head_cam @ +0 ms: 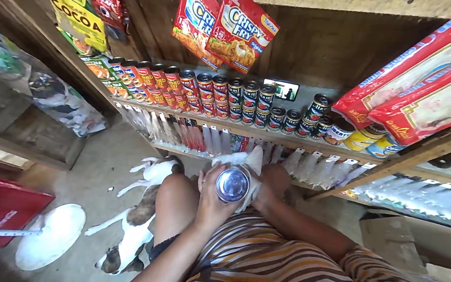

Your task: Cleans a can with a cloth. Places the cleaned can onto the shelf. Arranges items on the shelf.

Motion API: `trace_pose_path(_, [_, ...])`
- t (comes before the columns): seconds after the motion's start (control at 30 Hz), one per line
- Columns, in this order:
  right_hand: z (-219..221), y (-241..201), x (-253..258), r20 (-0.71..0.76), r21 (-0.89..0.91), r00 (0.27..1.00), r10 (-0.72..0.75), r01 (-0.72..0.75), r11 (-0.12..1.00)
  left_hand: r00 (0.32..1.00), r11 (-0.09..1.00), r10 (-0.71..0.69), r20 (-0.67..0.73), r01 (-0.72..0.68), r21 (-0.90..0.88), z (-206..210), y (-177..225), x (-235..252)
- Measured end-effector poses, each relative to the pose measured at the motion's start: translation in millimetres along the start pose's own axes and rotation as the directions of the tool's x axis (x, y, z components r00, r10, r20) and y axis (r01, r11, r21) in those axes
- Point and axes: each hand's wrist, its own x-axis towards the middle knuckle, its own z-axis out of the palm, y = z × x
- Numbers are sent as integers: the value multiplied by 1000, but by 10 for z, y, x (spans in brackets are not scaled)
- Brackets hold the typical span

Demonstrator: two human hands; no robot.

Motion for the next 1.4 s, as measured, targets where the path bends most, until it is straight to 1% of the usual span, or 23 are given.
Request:
trace_pose_path(0.07, [-1, 11, 3, -7, 31, 1000, -28, 28, 999, 1000, 1000, 24, -2, -24, -12, -5, -2, 2])
trace_pose_path(0.17, [4, -12, -32, 26, 104, 1000, -6, 4, 995, 999, 998, 36, -18, -37, -42, -16, 20, 7])
trace_pose_path(0.23, [-3, -40, -58, 105, 113, 994, 26, -38, 993, 999, 997, 48, -9, -48, -58, -16, 30, 4])
trace_pose_path(0.33, [-33, -75, -65, 255, 71, 962, 100, -122, 990, 997, 996, 72, 6, -71, -48, 2, 45, -11])
trace_pose_path(0.4, [-23, -120, -81, 294, 27, 946, 135, -149, 988, 997, 996, 79, 15, -78, -48, 6, 48, -13])
trace_pose_path(0.47, [6, -177, -121, 280, -67, 948, 151, -138, 988, 996, 995, 78, 36, -76, -58, -7, 56, -14])
trace_pose_path(0.57, [-32, -163, -135, 203, -171, 965, 164, -130, 977, 996, 996, 70, 57, -66, -64, -4, 55, -18])
trace_pose_path(0.73, [-74, -84, -118, 125, -200, 985, 121, -95, 975, 994, 999, 41, 99, -39, -26, 5, 25, -17])
trace_pose_path(0.83, [-59, -85, -139, 67, -253, 992, 106, -86, 964, 993, 999, 40, 113, -41, 10, -1, 25, -16])
trace_pose_path(0.9, [-61, -78, -126, 63, -340, 997, 51, -26, 940, 992, 1000, 12, 127, -14, 21, -7, 29, -22])
trace_pose_path(0.97, [-20, -129, -102, 78, -473, 996, -33, 66, 879, 991, 1000, -27, 131, 26, 7, -14, 41, -24])
trace_pose_path(1.0, [21, -190, -97, 74, -568, 995, -60, 92, 818, 991, 999, -45, 127, 48, -17, -18, 50, -24])
trace_pose_path(1.03, [52, -277, -93, 72, -699, 995, -75, 104, 708, 990, 996, -64, 123, 70, -49, -24, 63, -20])
trace_pose_path(1.07, [82, -383, -85, 77, -831, 992, -98, 118, 543, 991, 992, -77, 112, 87, -87, -30, 77, -12])
trace_pose_path(1.1, [79, -486, -51, 106, -922, 987, -117, 142, 361, 990, 987, -94, 103, 106, -122, -39, 92, -3])
trace_pose_path(1.13, [30, -583, 16, 160, -963, 978, -131, 184, 197, 988, 978, -117, 99, 132, -159, -52, 109, 8])
trace_pose_path(1.17, [-36, -684, 106, 224, -969, 963, -150, 237, 76, 982, 962, -159, 106, 178, -208, -66, 124, 16])
trace_pose_path(1.2, [-36, -832, 153, 261, -965, 952, -160, 264, -3, 964, 927, -232, 131, 260, -271, -81, 142, 24])
trace_pose_path(1.23, [12, -1009, 163, 275, -961, 950, -149, 267, -76, 927, 861, -331, 178, 374, -345, -96, 165, 37])
trace_pose_path(1.3, [114, -1311, 138, 323, -913, 940, -113, 278, -299, 827, 658, -487, 279, 558, -506, -92, 177, 62])
trace_pose_path(1.33, [183, -1416, 97, 318, -872, 946, -60, 267, -410, 795, 572, -518, 315, 596, -564, -85, 182, 75])
trace_pose_path(1.37, [250, -1473, 54, 281, -829, 960, 13, 249, -500, 777, 521, -532, 337, 614, -593, -80, 194, 88])
trace_pose_path(1.4, [296, -1468, 22, 214, -793, 972, 95, 230, -564, 771, 497, -534, 345, 617, -610, -76, 209, 96])
